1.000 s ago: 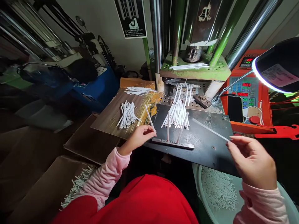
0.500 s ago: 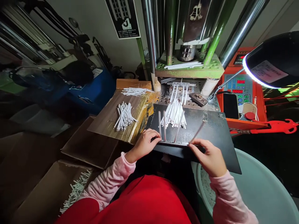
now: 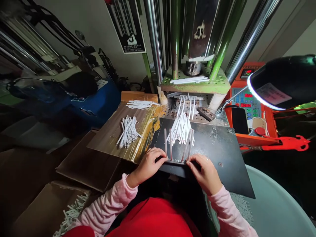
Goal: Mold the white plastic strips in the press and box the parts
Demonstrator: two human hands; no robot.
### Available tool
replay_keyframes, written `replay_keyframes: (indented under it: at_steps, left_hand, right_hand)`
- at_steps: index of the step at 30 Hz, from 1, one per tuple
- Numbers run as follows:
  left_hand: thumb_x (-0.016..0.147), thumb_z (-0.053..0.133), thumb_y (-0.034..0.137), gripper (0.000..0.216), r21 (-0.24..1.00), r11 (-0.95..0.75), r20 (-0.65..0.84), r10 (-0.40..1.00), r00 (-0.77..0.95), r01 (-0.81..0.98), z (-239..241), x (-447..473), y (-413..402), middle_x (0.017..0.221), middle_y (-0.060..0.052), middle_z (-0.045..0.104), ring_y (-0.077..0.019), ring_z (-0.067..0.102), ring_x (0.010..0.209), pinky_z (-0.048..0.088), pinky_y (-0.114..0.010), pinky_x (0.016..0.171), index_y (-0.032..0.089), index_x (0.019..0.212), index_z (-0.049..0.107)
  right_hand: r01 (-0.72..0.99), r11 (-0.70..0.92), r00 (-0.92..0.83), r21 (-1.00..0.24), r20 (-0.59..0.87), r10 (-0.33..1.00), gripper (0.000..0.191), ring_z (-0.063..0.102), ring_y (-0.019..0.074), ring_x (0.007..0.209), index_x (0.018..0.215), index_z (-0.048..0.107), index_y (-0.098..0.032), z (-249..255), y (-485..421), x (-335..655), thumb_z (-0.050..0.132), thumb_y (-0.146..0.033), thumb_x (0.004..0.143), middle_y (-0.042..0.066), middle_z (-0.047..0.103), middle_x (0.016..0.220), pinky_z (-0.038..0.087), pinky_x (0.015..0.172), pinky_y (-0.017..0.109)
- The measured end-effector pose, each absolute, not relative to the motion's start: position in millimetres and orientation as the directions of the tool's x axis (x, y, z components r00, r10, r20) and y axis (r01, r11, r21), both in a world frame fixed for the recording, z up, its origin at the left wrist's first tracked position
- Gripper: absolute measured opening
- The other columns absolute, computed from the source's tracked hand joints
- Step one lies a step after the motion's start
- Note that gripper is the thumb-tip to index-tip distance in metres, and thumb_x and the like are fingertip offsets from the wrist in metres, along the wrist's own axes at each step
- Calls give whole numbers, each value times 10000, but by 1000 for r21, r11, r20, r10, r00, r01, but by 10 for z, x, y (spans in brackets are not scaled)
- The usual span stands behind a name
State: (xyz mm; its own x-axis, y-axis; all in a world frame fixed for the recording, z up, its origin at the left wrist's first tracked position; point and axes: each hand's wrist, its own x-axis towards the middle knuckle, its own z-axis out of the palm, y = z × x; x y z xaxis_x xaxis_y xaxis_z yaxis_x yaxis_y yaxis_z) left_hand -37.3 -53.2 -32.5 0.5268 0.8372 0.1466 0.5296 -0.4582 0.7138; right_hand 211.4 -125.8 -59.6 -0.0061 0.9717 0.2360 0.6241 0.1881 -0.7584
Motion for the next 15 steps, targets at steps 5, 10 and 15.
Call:
replay_keyframes:
  at_steps: [5,10,15]
  left_hand:
    - [769,850,301,465,753,-462,-36,681,731,468,-122,-591,-335,1179,-43,685,-219,628,1107,461,-328,982,232,1185,655]
    - [778,846,300,301,613,-506,-87,720,688,607,-242,-479,-419,1103,-31,670,-241,594,1073,388,-389,1010,211,1005,669]
    - [801,802,178,203,604,-446,-40,810,585,660,-409,-350,-551,1003,-13,669,-219,585,987,398,-367,939,198,930,647]
  right_hand:
    - [540,133,-6,-831,153,988,495,710,257,990,1270,625,-243,-438,-944,2590,660,-534,872,97,743,1123,578,883,419]
    - [689,69,225,-721,303,926,418,714,267,923,1169,688,-208,-365,187,3102,639,-492,866,100,752,1033,572,861,436]
    - [819,-15,281,-574,377,883,302,689,243,921,1147,680,-160,-414,1412,3229,584,-382,967,131,715,1042,570,851,430]
